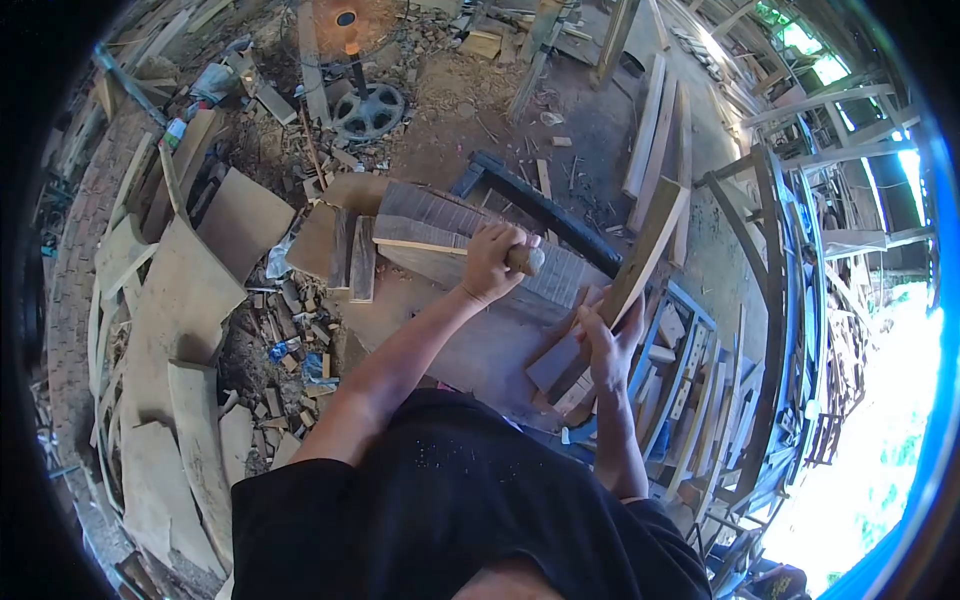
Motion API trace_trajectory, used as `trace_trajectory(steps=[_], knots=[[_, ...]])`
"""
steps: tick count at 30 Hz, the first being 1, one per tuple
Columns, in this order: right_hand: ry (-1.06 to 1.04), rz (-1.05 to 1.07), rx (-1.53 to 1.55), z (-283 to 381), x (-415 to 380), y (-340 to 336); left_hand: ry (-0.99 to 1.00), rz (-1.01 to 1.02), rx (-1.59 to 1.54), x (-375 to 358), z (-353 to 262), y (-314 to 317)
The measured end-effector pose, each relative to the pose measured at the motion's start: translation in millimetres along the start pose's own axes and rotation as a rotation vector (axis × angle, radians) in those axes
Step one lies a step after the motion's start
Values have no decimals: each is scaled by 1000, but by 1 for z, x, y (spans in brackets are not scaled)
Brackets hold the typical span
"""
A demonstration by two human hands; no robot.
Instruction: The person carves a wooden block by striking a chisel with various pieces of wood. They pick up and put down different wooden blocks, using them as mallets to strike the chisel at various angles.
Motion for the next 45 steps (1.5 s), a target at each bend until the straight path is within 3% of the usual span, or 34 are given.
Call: trace_trajectory(steps=[17, 19, 22, 24, 25, 26, 27, 29, 31, 34, 35, 37, 38, 40, 43, 44, 45], knots=[[40, 69, -108, -3, -13, 2, -200, -116, -68, -1, 16, -5], [-61, -10, -80, 36, -9, -3, -247, -124, -53, 1, 22, -3], [-558, -123, 179, 94, -8, -9, -243, -173, -67, 4, 22, -2], [-902, -110, 444, 86, -1, -8, -199, -195, -21, 8, 17, -4], [-906, -114, 440, 12, 4, -22, -196, -194, -26, 7, 17, -3], [-487, -339, -183, -81, 18, -48, -196, -192, -5, 7, 18, -2], [-496, -338, -184, -62, 16, -39, -197, -191, 18, 5, 18, 0], [-105, 198, -625, -14, 13, 18, -195, -146, 19, -2, 14, 5], [-284, -20, -59, 34, 14, 1, -171, -146, 16, 0, 13, 7], [-673, -288, 292, 94, 2, 1, -173, -180, 6, 4, 10, 1], [-583, -287, 451, 57, 7, -6, -211, -176, -3, 5, 12, 2], [-663, 72, -503, 6, -1, 13, -203, -195, -10, 8, 18, -1], [-665, 70, -502, 13, -5, 14, -203, -202, -11, 6, 19, -2], [109, 112, -312, 7, 5, 16, -233, -182, -63, 7, 25, -2], [-422, -164, 31, 85, -3, 6, -286, -169, -104, 3, 24, -3], [-574, -186, -15, 88, -3, -2, -273, -198, -92, 5, 23, -4], [-577, -193, -13, 79, -5, 0, -267, -195, -94, 6, 23, -5]])
Point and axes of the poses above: each hand's wrist, its own x-axis towards the middle knuckle, its own y-axis out of the palm, z = x × y, the point moved 5 cm from there along x, towards the middle knuckle, and after that the axes turned 1 degree about -y, right-handed, at the moved point
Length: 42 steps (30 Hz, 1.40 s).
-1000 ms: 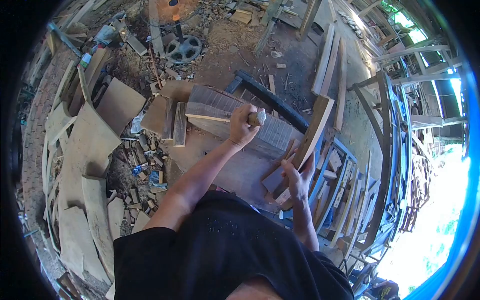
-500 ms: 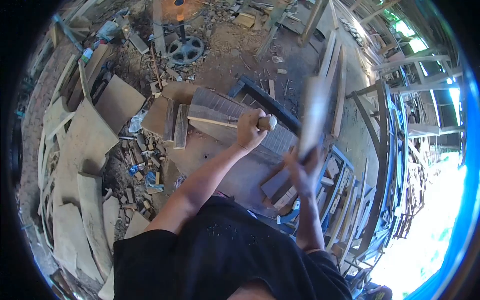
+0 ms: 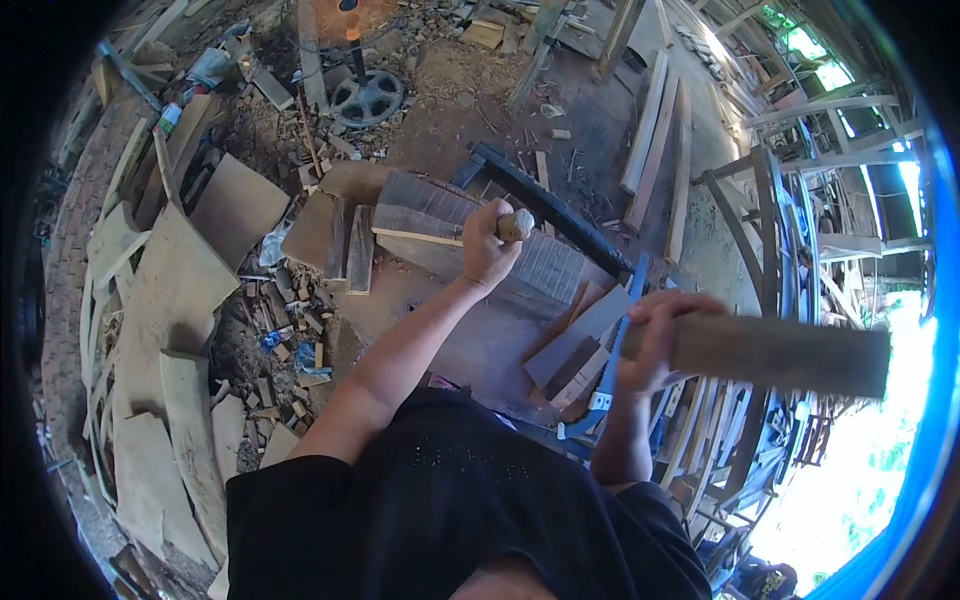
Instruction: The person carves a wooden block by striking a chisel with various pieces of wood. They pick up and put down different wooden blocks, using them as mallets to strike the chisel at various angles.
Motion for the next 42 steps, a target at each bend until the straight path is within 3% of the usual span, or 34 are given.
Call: trace_trajectory(steps=[3, 4, 6, 8, 9, 11, 29, 35, 37, 39, 40, 41, 42], knots=[[227, 683, -816, -58, -44, 35, 10, 3, -53, 0, 0, -3], [231, 677, -814, -64, -56, 29, -68, 44, -81, -6, 5, -2], [589, 538, -258, -79, -59, 24, -128, 44, -106, 7, 11, -3], [607, 436, -191, -68, -59, 12, 199, 33, 74, -4, -8, -8], [603, 327, -118, -62, -54, 8, 200, 38, 73, -4, -11, -8], [576, 300, -95, -64, -54, 4, 435, 166, 91, -9, -29, -2], [653, 348, -161, -66, -56, 10, 53, 40, 97, -12, -3, -1], [468, 380, -219, -68, -43, 10, 26, 21, 90, -8, -2, -3], [422, 215, -126, -35, -25, 6, 20, 18, 77, -4, -1, -3], [251, -68, 197, -2, -16, 9, 8, 28, 60, -7, 0, -1], [-56, -38, 324, 1, -7, 9, 7, 25, 59, -7, 1, 0], [-56, -42, 322, -21, -17, 2, 11, 20, 59, -6, 0, 0], [-157, 152, 10, -48, -34, 5, 17, 20, 57, -5, 0, 0]])
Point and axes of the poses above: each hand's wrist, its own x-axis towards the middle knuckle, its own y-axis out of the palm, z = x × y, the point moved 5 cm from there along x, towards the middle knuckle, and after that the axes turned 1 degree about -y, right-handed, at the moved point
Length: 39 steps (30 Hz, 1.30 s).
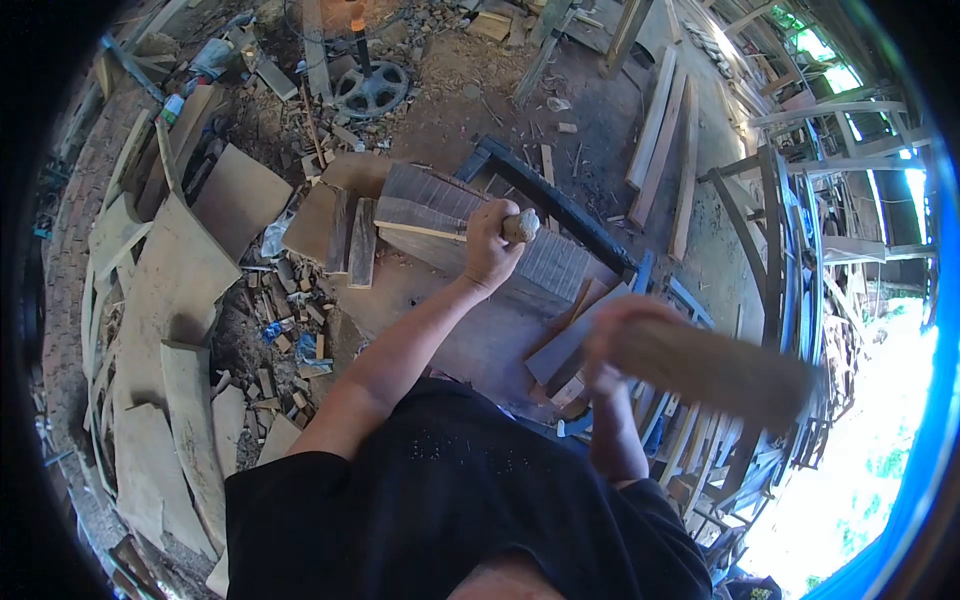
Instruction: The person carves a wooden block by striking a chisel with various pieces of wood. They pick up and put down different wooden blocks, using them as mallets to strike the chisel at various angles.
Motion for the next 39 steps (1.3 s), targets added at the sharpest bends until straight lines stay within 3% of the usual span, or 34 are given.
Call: trace_trajectory(steps=[1, 2, 4, 6, 7, 9, 11, 13, 14, 16, 17, 19, 21, 23, 25, 27, 29, 31, 32, 33, 36, 39], knots=[[-81, 219, -301, -12, -11, 10, 15, -9, 13, 1, -1, -1], [-93, 223, -296, -7, -8, 11, 26, -22, 28, 1, -2, -1], [618, 270, -198, -20, -7, 11, 44, -10, 9, -1, -4, 0], [476, 41, 182, 32, 37, -1, 22, 39, 10, -2, -5, 1], [261, -70, 131, 20, 39, -25, 20, 53, 7, -4, -6, 0], [-174, -154, 428, 42, 50, -9, 9, 27, 2, 1, -6, -1], [133, -66, 31, -37, -31, -18, -6, 10, -21, 6, -3, -2], [905, 462, -125, -19, -30, 33, -58, -104, -93, 6, -2, -12], [899, 453, -119, -22, -35, 27, -45, -100, -93, 10, -2, -15], [963, 103, 292, -41, -44, 0, -183, -8, -339, 15, 7, -16], [909, -2, 307, -40, -44, -9, -191, 11, -326, 15, 8, -20], [834, -65, 185, -22, -33, -15, -216, -218, -460, 34, 13, -33], [846, -29, 145, -18, -37, -22, -316, -172, -578, 41, 25, -45], [865, -5, 106, -22, -56, -34, -330, 24, -536, 47, 39, -61], [842, -36, 641, -30, -82, -36, -397, 110, -173, 39, 61, -82], [915, -50, 756, -36, -101, -44, -368, 173, 29, 25, 63, -104], [1097, 13, 544, -58, -129, -50, -323, 226, 223, 8, 63, -109], [1115, 4, 405, -68, -146, -57, -264, 219, 220, -9, 72, -109], [1091, 116, 301, -76, -156, -60, -253, 232, 228, -14, 76, -108], [1059, 228, 195, -78, -161, -62, -312, 363, 325, -18, 84, -102], [1066, 226, 235, -71, -169, -61, -452, 579, 519, -28, 96, -87], [1048, 247, 232, -86, -191, -55, -103, 594, 564, -21, 103, -72]])
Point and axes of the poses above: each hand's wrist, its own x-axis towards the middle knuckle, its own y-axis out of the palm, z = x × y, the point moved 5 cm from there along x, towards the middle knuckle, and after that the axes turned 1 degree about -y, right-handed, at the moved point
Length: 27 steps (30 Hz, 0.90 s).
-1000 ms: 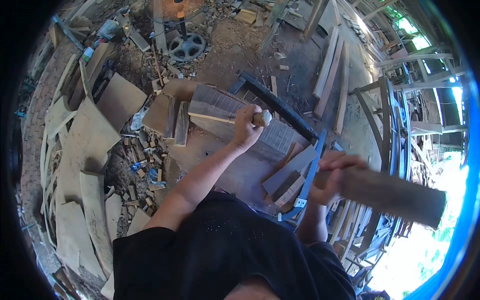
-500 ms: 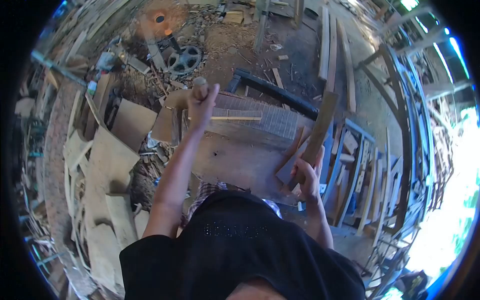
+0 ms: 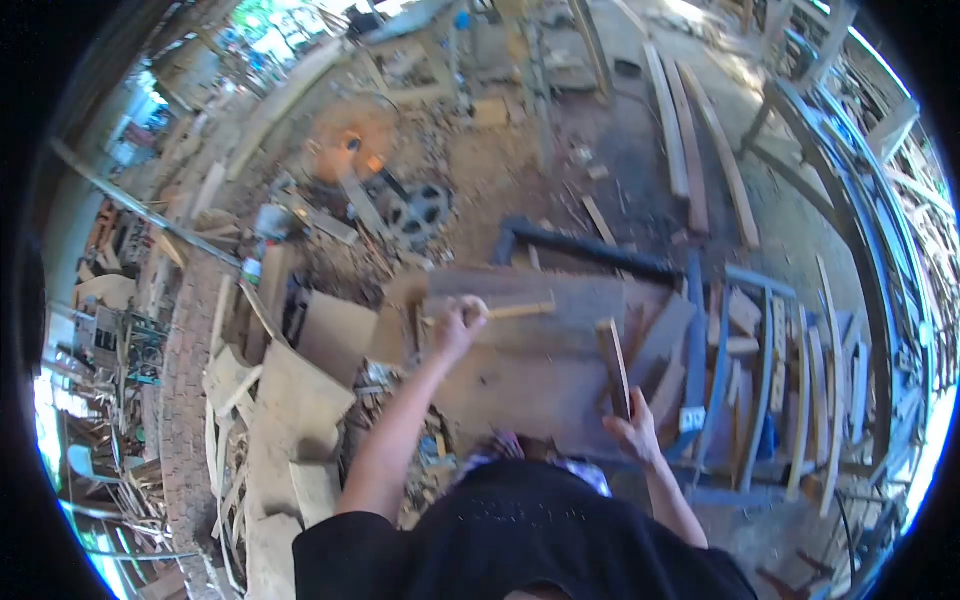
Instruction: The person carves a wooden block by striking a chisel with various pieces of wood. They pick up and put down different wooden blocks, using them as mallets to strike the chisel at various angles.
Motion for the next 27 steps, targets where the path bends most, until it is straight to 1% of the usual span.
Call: trace_trajectory(steps=[2, 3, 4, 6, 7, 9, 13, 16, 17, 18, 19, 20, 22, 23, 24, 25, 26, 27], knots=[[-12, -37, -104, -7, 3, 6, 122, 15, 53, 8, -9, -3], [8, -45, -214, -1, 3, 10, 168, 30, 59, 12, -7, 1], [-14, -43, -213, 7, 5, 16, 176, 10, 66, 16, -6, 0], [5, -46, -246, 13, 4, 28, 199, 150, 211, 18, -4, 7], [-4, -27, -235, 13, 6, 33, 205, 153, 209, 19, -2, 7], [-15, -53, -250, 17, 7, 43, 162, 292, 215, 22, -8, 3], [8, -87, -302, 4, 13, 57, 151, 339, 242, 36, 0, 11], [24, -142, -344, 19, 16, 75, 248, 352, 258, 43, 1, 16], [29, -162, -344, 25, 18, 82, 262, 307, 249, 45, 2, 18], [-30, -201, -429, 35, 20, 89, 276, 263, 238, 48, 2, 19], [-86, -238, -515, 42, 21, 94, 292, 271, 228, 49, 3, 24], [-76, -253, -518, 43, 23, 98, 306, 247, 225, 48, 1, 24], [92, -272, -370, 35, 29, 104, 303, 223, 222, 49, 7, 27], [96, -259, -374, 40, 31, 110, 335, 129, 207, 51, 7, 27], [129, -272, -278, 46, 30, 114, 364, 33, 196, 51, 10, 24], [161, -286, -184, 49, 31, 117, 349, 31, 200, 52, 14, 26], [162, -275, -190, 47, 34, 120, 364, -15, 201, 53, 13, 23], [119, -276, -157, 45, 36, 122, 382, -63, 201, 54, 12, 20]])
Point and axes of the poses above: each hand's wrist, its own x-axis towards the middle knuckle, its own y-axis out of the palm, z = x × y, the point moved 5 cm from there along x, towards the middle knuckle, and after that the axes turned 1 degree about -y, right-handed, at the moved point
